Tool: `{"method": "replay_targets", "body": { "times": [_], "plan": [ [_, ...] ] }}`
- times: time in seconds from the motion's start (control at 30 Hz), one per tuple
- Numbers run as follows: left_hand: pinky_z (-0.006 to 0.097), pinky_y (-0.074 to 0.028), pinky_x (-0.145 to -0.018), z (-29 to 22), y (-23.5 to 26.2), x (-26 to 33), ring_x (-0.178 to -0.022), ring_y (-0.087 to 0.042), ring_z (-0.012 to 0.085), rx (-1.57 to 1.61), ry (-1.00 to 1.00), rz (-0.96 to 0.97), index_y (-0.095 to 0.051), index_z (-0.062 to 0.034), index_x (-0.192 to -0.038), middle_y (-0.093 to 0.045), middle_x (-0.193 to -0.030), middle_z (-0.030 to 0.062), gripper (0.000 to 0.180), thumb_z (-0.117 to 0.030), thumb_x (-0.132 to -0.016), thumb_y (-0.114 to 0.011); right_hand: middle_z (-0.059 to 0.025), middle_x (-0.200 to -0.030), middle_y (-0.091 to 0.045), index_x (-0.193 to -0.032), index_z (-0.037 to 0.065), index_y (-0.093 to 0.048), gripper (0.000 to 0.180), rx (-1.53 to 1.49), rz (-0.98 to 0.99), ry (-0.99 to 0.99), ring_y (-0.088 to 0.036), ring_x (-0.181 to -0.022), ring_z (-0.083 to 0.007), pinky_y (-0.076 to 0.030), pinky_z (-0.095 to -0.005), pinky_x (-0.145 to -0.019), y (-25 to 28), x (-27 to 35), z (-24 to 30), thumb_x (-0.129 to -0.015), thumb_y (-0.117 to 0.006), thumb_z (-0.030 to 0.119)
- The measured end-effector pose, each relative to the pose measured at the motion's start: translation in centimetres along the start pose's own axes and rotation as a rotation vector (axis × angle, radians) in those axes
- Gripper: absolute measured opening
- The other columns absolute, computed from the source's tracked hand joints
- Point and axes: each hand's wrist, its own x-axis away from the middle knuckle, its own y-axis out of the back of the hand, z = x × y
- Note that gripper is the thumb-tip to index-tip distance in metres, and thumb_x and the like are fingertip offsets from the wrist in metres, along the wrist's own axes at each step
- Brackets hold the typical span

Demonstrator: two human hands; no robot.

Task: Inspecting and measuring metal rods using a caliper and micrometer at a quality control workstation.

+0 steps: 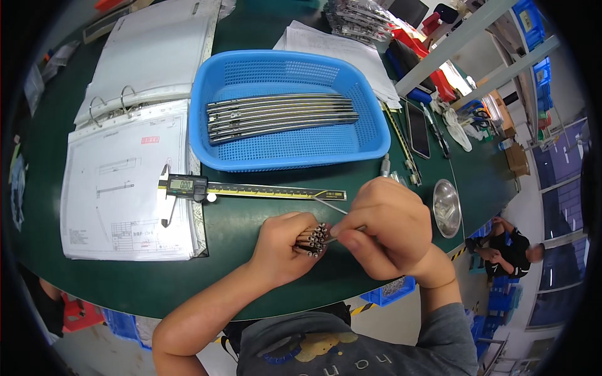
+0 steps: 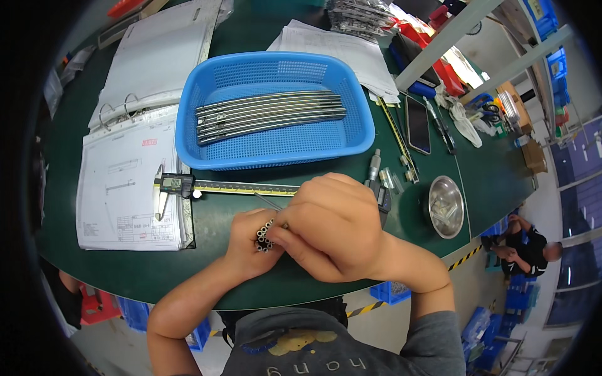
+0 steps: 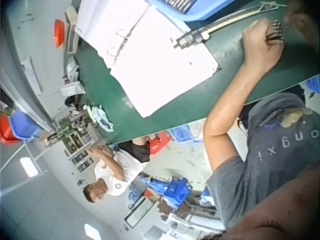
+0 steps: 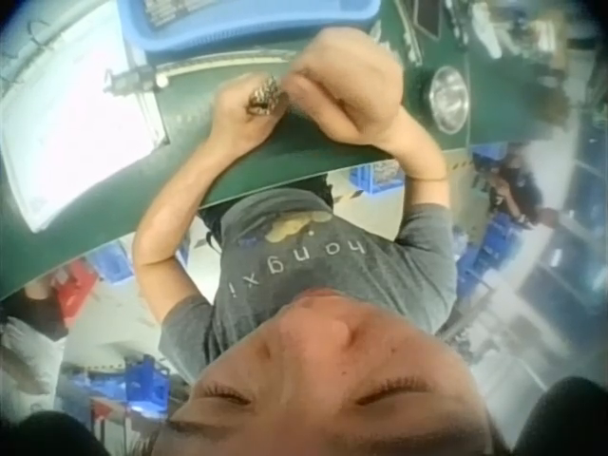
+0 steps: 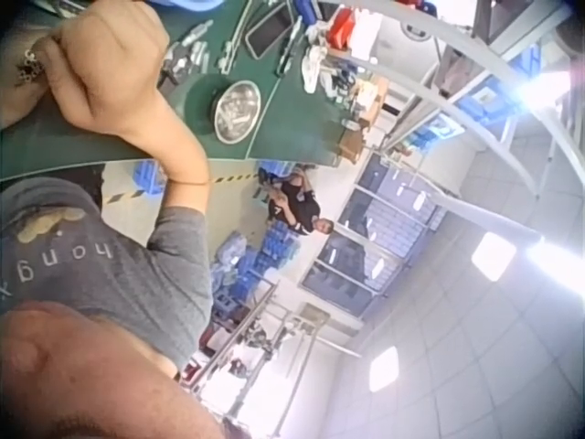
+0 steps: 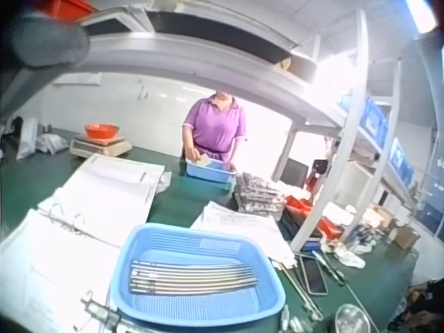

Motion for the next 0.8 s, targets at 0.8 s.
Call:
{"method": "replay_targets", "body": {
  "times": [0.8],
  "plan": [
    [0.033,-0.034,-0.044,0.5,-0.2,0.14,-0.049,-0.045,0.0265,0.013,-0.033,-0.027,-0.046,-0.0019,-0.066,-0.044,-0.057,0.0099,0.02,-0.003,-0.061,-0.066,-0.0051,-0.061,-0.05,-0.071,0.002,-0.058,0.014,0.077,-0.014,0.07,-0.045,-0.047,-0.0189,-0.033,-0.0277,-0.044,-0.49,-0.4,-0.34,-0.062,-0.067,0.007]
  ]
}}
